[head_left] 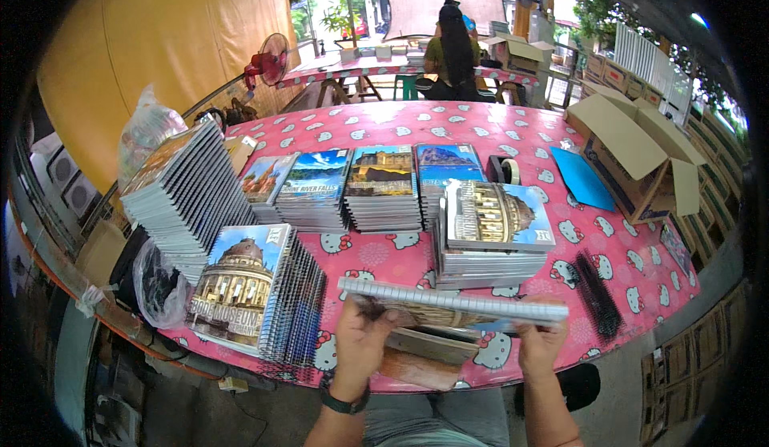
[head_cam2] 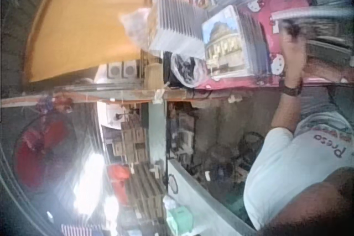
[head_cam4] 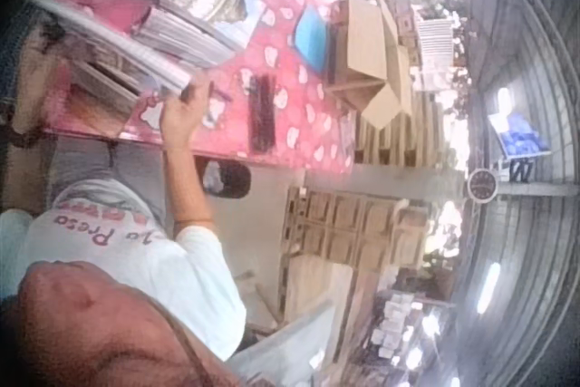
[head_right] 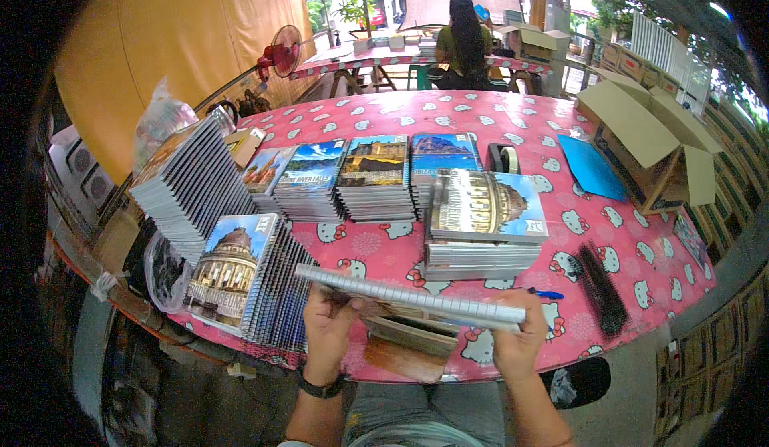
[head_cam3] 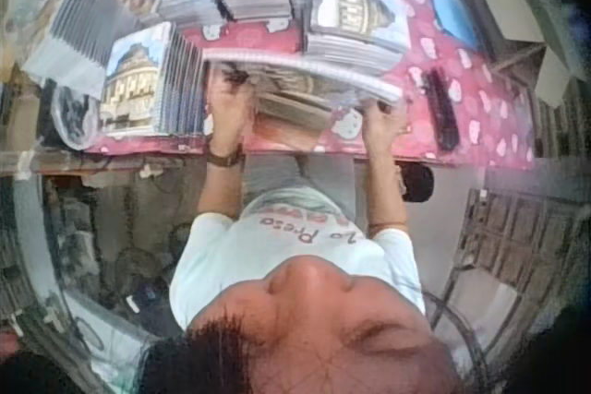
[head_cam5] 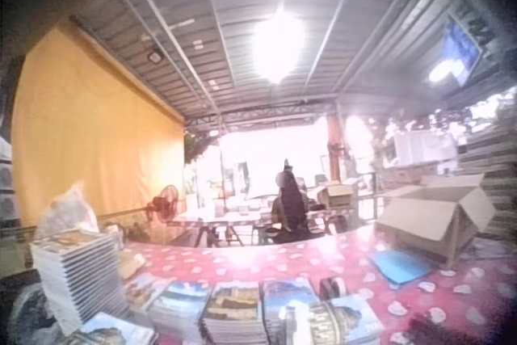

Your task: The person assembles notebooks by applying black tape to the spiral spines. They take a notebook from a stack, apply a strip of tape along the spiral edge, press it down firmly by hand using a small block, and then place the completed notebook onto a separate stack.

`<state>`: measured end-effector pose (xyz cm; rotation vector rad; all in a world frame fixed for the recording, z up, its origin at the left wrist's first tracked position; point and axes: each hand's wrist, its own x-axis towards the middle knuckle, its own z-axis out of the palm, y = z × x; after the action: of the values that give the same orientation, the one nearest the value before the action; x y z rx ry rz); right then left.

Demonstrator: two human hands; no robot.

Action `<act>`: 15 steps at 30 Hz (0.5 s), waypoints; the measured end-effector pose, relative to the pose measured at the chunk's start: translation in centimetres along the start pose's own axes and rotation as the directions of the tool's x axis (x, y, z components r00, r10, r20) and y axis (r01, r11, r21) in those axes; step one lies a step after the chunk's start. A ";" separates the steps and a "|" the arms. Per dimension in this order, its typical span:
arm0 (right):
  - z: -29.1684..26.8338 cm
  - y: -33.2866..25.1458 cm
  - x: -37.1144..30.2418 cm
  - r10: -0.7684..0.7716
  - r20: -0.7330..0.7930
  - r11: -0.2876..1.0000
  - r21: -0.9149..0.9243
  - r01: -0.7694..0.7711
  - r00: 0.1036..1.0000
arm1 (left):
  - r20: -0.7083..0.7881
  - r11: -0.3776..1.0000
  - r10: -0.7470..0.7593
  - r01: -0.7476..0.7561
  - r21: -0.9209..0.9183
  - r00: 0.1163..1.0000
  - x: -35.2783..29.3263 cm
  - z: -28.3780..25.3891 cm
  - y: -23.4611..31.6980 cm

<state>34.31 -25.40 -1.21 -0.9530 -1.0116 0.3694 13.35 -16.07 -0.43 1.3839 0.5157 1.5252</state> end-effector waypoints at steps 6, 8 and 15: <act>-2.1 2.8 -3.0 0.216 0.167 0.964 -0.194 -0.183 0.962 | 0.194 0.974 -0.197 0.169 0.153 0.961 0.2 -3.5 -1.6; -2.6 2.3 -2.9 0.185 0.267 0.917 -0.393 -0.068 0.946 | 0.216 0.979 -0.150 0.115 0.169 0.965 0.8 -3.3 -1.3; -3.7 2.7 -2.0 0.206 0.496 0.863 -0.499 0.083 0.844 | 0.223 0.902 -0.331 0.238 0.361 0.917 1.5 -5.7 -2.3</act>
<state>36.84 -27.07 -5.17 -1.4046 -1.6495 0.4502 9.17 -12.19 -3.03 1.6627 0.7829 1.0118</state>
